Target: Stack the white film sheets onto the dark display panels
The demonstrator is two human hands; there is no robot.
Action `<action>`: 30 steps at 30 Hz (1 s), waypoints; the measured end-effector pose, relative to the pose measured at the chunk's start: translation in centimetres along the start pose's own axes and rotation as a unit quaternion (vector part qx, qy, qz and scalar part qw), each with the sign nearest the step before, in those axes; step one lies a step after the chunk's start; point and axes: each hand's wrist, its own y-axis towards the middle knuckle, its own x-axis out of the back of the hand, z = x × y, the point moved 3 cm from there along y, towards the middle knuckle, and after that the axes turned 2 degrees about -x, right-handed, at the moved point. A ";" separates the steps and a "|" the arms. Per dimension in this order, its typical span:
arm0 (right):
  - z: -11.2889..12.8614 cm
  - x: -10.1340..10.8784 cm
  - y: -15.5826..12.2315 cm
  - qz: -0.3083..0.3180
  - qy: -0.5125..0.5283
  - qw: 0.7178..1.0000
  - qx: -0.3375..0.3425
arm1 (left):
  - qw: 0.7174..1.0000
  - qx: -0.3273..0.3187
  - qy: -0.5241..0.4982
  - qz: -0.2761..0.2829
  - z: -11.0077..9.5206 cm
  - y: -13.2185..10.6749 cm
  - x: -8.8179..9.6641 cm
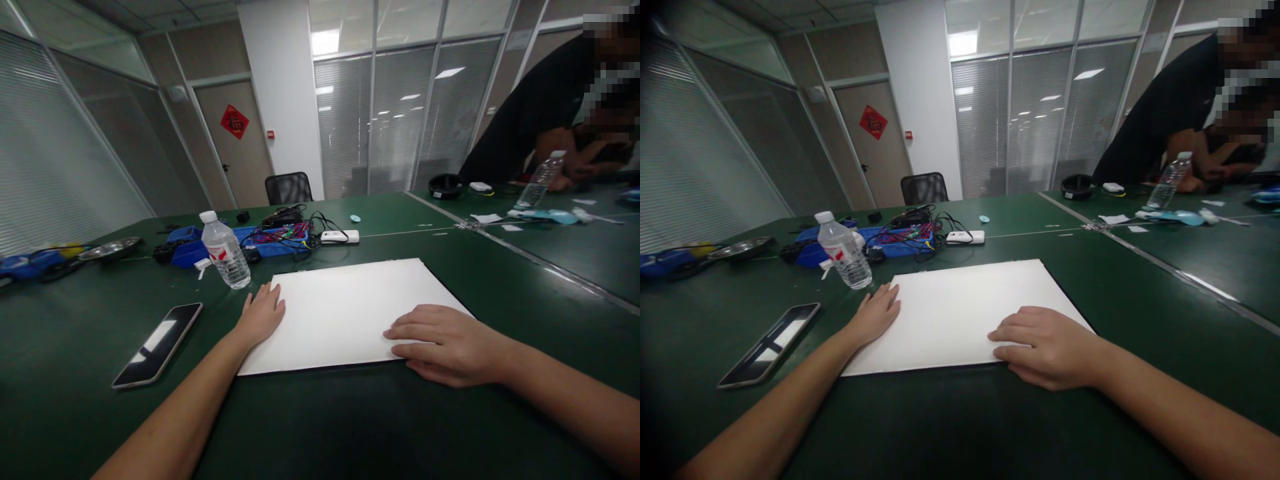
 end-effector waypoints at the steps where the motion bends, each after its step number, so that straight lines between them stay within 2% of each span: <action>1: 0.1 0.0 0.0 -0.007 -0.007 1.000 0.008 | 1.000 0.002 -0.003 -0.003 0.0 0.0 0.0; 8: 0.6 0.3 0.1 -0.043 -0.063 0.995 0.071 | 0.998 0.032 -0.045 -0.010 0.2 0.4 0.4; 14: 1.1 0.8 0.0 -0.057 -0.083 0.991 0.093 | 0.981 0.070 -0.181 -0.029 1.3 0.7 1.3; 19: 0.9 1.8 -0.4 -0.078 -0.121 0.983 0.113 | 0.948 0.111 -0.294 -0.060 2.3 1.1 1.8; 23: 0.2 2.8 -0.9 -0.089 -0.177 0.971 0.135 | 0.929 0.075 -0.354 -0.080 2.5 1.4 2.4; 25: -0.4 3.2 -1.5 -0.101 -0.199 0.965 0.137 | 0.910 0.066 -0.404 -0.072 2.4 1.4 2.3; 28: -1.5 3.5 -2.7 -0.119 -0.237 0.958 0.109 | 0.863 0.076 -0.497 -0.040 2.1 1.1 1.8; 30: -2.2 3.6 -3.5 -0.128 -0.255 0.954 0.089 | 0.863 0.043 -0.502 -0.039 1.8 0.9 1.6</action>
